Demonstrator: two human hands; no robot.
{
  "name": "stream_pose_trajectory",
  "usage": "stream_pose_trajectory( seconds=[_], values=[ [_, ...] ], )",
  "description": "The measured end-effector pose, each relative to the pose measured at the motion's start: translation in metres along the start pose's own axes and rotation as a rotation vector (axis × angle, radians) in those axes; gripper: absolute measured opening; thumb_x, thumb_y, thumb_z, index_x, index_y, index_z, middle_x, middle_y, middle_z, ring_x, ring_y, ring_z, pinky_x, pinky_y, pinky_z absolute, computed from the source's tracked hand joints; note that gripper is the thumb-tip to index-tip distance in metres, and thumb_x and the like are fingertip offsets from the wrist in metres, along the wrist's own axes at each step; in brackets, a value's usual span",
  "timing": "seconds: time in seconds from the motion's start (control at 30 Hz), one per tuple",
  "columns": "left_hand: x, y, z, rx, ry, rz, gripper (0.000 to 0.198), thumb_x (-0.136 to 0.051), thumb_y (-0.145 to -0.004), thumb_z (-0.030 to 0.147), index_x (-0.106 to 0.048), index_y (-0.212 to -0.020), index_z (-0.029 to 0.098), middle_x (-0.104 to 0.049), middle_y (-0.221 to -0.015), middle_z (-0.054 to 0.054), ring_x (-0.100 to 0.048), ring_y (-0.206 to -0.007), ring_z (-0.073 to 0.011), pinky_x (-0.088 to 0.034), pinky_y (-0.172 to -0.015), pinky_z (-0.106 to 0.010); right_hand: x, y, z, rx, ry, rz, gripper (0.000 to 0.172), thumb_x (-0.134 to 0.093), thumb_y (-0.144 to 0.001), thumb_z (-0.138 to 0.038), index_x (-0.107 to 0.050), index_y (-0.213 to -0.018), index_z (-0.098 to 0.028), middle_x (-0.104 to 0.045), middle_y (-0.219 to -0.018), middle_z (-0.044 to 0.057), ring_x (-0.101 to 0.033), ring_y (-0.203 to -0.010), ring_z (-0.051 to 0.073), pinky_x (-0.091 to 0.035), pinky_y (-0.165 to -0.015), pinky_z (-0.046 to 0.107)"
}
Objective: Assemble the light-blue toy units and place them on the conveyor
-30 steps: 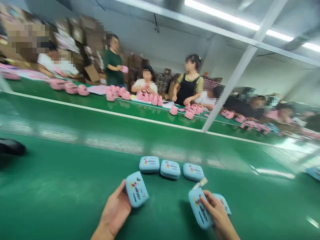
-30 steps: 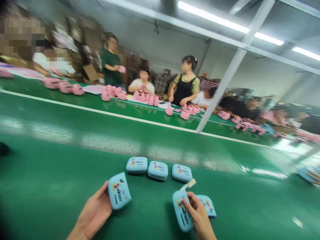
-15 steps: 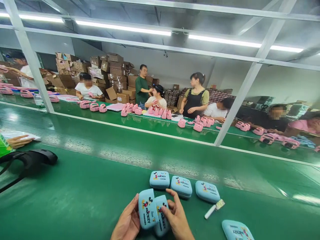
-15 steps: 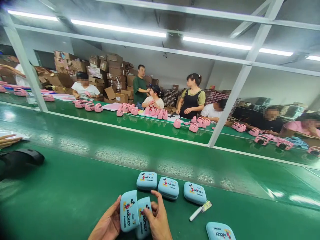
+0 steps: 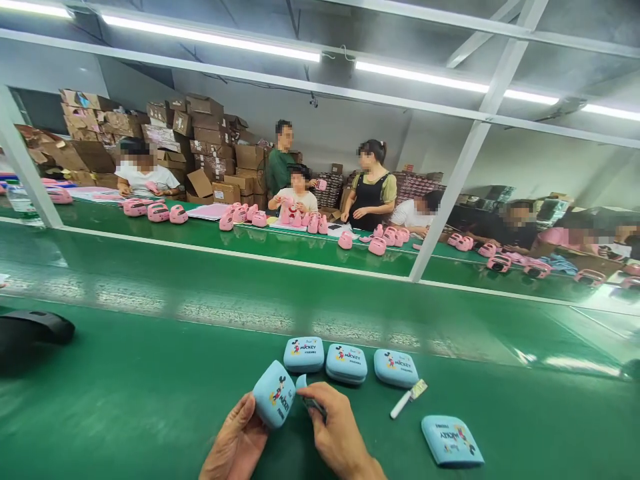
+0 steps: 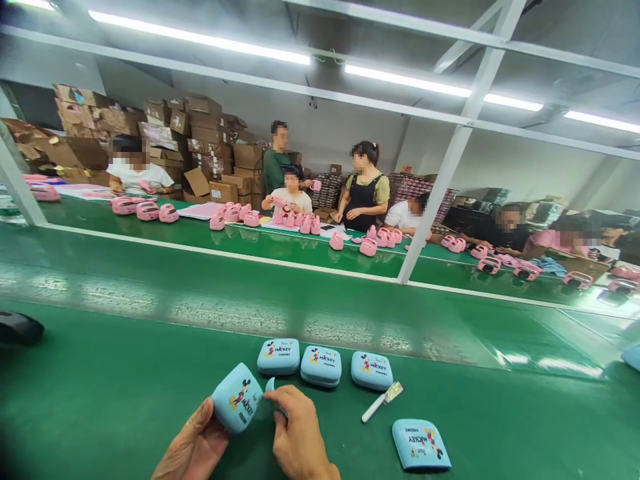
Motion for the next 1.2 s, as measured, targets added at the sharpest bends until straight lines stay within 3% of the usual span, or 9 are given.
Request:
stream_pose_trajectory(
  seconds=[0.17, 0.23, 0.37, 0.5, 0.6, 0.73, 0.83, 1.0, 1.2],
  values=[
    [-0.009, 0.011, 0.010, -0.068, 0.047, -0.022, 0.047, -0.063, -0.084, 0.004, -0.069, -0.128, 0.021, -0.080, -0.100, -0.010, -0.077, -0.084, -0.0247, -0.063, -0.078, -0.037, 0.000, -0.009, 0.007, -0.265, -0.351, -0.217, 0.061, -0.060, -0.064, -0.010, -0.069, -0.123, -0.021, -0.074, -0.113, 0.008, -0.072, -0.103, 0.029, -0.058, -0.091, 0.044],
    [-0.015, 0.020, 0.015, -0.114, 0.063, -0.013, 0.036, -0.060, -0.086, 0.004, -0.074, -0.115, 0.020, -0.080, -0.097, -0.009, -0.077, -0.085, -0.0241, -0.063, -0.077, -0.036, -0.002, -0.007, 0.009, -0.294, -0.299, -0.315, 0.063, -0.061, -0.062, -0.009, -0.068, -0.124, -0.020, -0.074, -0.111, 0.009, -0.072, -0.101, 0.030, -0.058, -0.089, 0.046],
    [-0.027, 0.032, 0.020, -0.171, 0.067, 0.029, 0.015, -0.069, -0.078, 0.003, -0.074, -0.078, 0.018, -0.078, -0.087, -0.007, -0.075, -0.081, -0.0212, -0.063, -0.074, -0.032, 0.002, -0.002, -0.009, -0.068, 0.134, -0.220, 0.061, -0.067, -0.066, -0.007, -0.071, -0.126, -0.022, -0.066, -0.135, 0.014, -0.058, -0.130, 0.037, -0.043, -0.113, 0.055],
    [-0.045, 0.036, 0.014, -0.233, -0.055, 0.004, 0.030, -0.094, -0.045, 0.009, -0.072, -0.064, 0.017, -0.074, -0.070, -0.002, -0.069, -0.067, -0.0156, -0.059, -0.065, -0.024, 0.015, -0.013, -0.050, 0.176, 0.181, -0.077, 0.089, -0.074, -0.072, -0.013, -0.042, -0.155, -0.024, -0.041, -0.161, 0.013, -0.038, -0.149, 0.033, -0.034, -0.122, 0.053],
    [-0.069, 0.041, 0.006, -0.282, -0.244, -0.179, 0.039, -0.100, -0.034, 0.022, -0.076, -0.063, 0.016, -0.073, -0.071, -0.003, -0.065, -0.071, -0.0149, -0.055, -0.067, -0.022, 0.027, -0.029, -0.073, 0.349, 0.129, -0.047, 0.096, -0.076, -0.075, -0.018, -0.031, -0.159, -0.027, -0.035, -0.164, 0.011, -0.034, -0.151, 0.031, -0.035, -0.122, 0.052],
    [-0.101, 0.048, -0.002, -0.302, -0.514, -0.511, 0.033, -0.098, -0.047, 0.035, -0.076, -0.061, 0.015, -0.069, -0.072, -0.004, -0.060, -0.075, -0.0148, -0.050, -0.073, -0.024, 0.048, -0.043, -0.080, 0.510, 0.051, -0.006, 0.070, -0.065, -0.088, -0.019, -0.043, -0.153, -0.031, -0.050, -0.154, 0.010, -0.049, -0.142, 0.026, -0.043, -0.117, 0.045],
    [-0.116, 0.049, -0.005, -0.243, -0.627, -0.682, 0.033, -0.095, -0.054, 0.039, -0.075, -0.063, 0.015, -0.064, -0.070, -0.002, -0.056, -0.073, -0.0146, -0.046, -0.071, -0.025, 0.066, -0.046, -0.079, 0.540, 0.013, -0.010, 0.058, -0.068, -0.090, -0.024, -0.053, -0.146, -0.033, -0.056, -0.146, 0.010, -0.055, -0.136, 0.025, -0.047, -0.112, 0.041],
    [-0.135, 0.046, -0.008, -0.145, -0.677, -0.836, 0.042, -0.093, -0.058, 0.047, -0.067, -0.059, 0.014, -0.058, -0.065, 0.000, -0.049, -0.068, -0.0127, -0.040, -0.067, -0.024, 0.089, -0.045, -0.080, 0.539, -0.024, 0.003, 0.059, -0.074, -0.088, -0.023, -0.056, -0.142, -0.038, -0.055, -0.143, 0.008, -0.057, -0.131, 0.024, -0.049, -0.107, 0.038],
    [-0.147, 0.039, -0.015, -0.034, -0.755, -0.978, 0.046, -0.093, -0.056, 0.050, -0.070, -0.071, 0.013, -0.060, -0.070, -0.002, -0.053, -0.072, -0.0155, -0.039, -0.068, -0.026, 0.101, -0.043, -0.081, 0.540, -0.102, -0.013, 0.061, -0.075, -0.087, -0.022, -0.056, -0.142, -0.041, -0.052, -0.145, 0.009, -0.054, -0.134, 0.027, -0.047, -0.110, 0.042]
  ],
)
Point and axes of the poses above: each hand's wrist, its own y-axis away from the middle knuckle, its own x-axis out of the back of the hand, z = x × y, the point moved 1 cm from there along -y, towards the middle knuckle
